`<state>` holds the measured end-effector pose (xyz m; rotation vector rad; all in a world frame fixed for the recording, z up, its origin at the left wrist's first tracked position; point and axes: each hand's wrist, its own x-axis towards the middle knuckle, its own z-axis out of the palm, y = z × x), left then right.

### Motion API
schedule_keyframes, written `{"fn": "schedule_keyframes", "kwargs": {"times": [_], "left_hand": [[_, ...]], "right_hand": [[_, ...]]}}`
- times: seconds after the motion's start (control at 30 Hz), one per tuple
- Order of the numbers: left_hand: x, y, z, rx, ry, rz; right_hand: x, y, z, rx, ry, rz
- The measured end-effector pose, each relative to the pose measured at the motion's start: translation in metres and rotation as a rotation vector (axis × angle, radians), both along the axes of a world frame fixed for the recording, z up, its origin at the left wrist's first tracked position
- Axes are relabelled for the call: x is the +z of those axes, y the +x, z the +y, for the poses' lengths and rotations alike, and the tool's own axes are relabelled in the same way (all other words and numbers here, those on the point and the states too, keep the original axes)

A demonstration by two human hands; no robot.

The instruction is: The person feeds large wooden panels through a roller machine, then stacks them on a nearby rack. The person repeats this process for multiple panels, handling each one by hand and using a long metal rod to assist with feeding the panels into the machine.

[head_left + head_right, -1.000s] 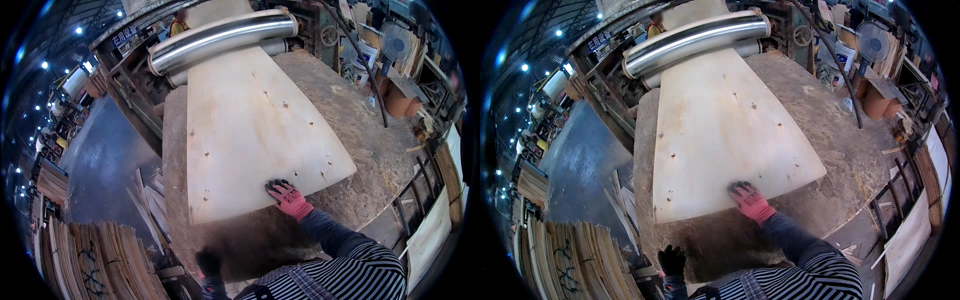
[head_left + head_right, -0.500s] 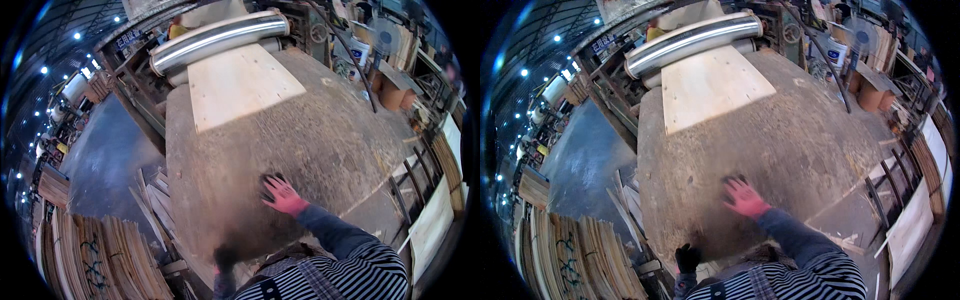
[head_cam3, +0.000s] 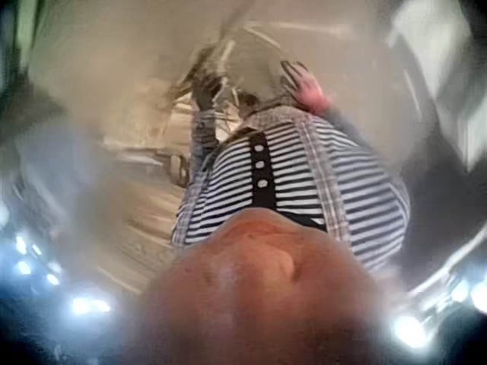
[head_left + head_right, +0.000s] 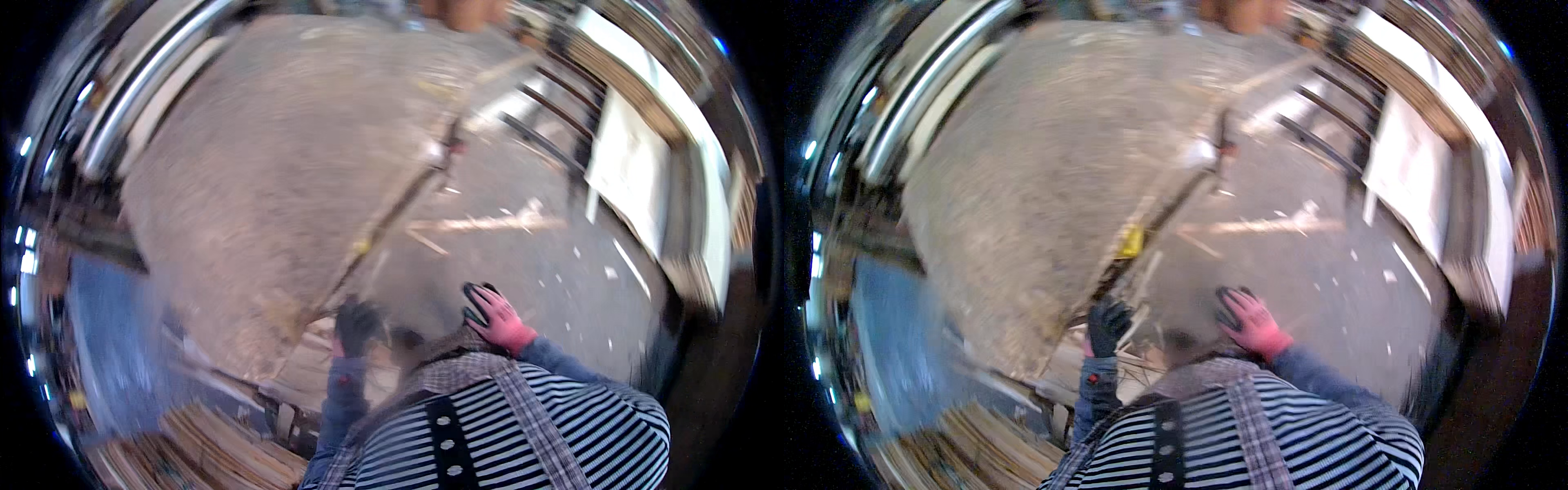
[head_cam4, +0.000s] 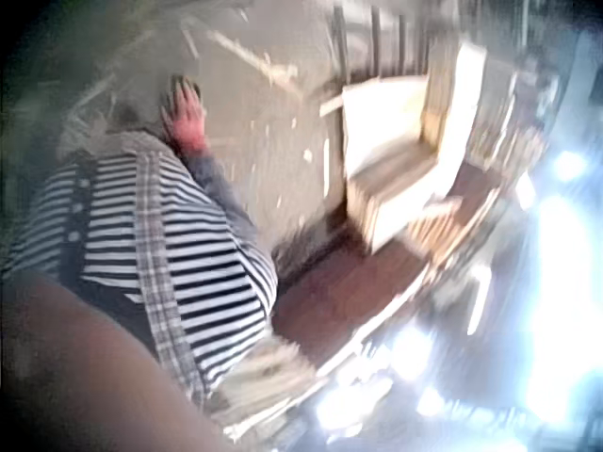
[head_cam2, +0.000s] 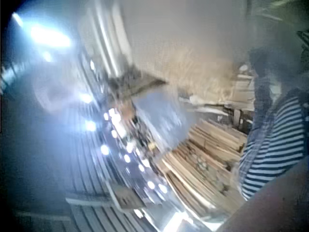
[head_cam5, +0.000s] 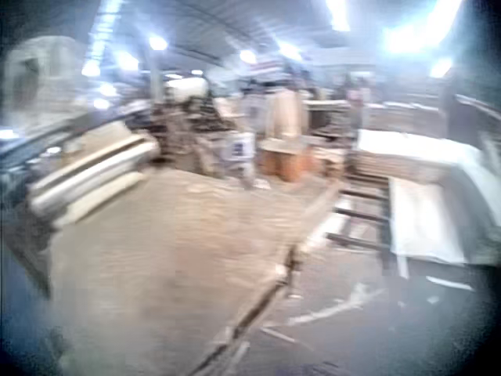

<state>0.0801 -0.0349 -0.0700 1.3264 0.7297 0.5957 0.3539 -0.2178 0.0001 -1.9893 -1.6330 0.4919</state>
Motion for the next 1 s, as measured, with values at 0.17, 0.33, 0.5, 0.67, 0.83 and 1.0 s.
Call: {"fn": "schedule_keyframes", "kwargs": {"times": [0.17, 0.33, 0.5, 0.67, 0.83, 1.0], "left_hand": [[0.031, 0.105, -0.059, 0.171, -0.770, -0.047], [-0.074, 0.234, -0.119, -0.536, -1.357, -0.629], [-0.033, 0.390, -0.221, -0.319, -0.898, 0.222], [-0.055, 0.518, -0.267, -0.530, -0.641, 0.493], [-0.136, 0.634, -0.262, -0.478, -0.617, 0.546], [-0.160, 0.833, -0.279, -0.684, -0.512, 0.604]], "right_hand": [[0.001, 0.074, -0.100, -0.235, -0.051, 0.036], [0.012, 0.162, -0.244, -0.533, -0.111, 0.115], [0.021, 0.254, -0.328, -0.814, 0.013, 0.129], [-0.001, 0.355, -0.369, -0.888, -0.024, 0.205], [-0.033, 0.464, -0.412, -0.956, -0.106, 0.320], [-0.044, 0.592, -0.475, -1.128, -0.300, 0.407]]}}
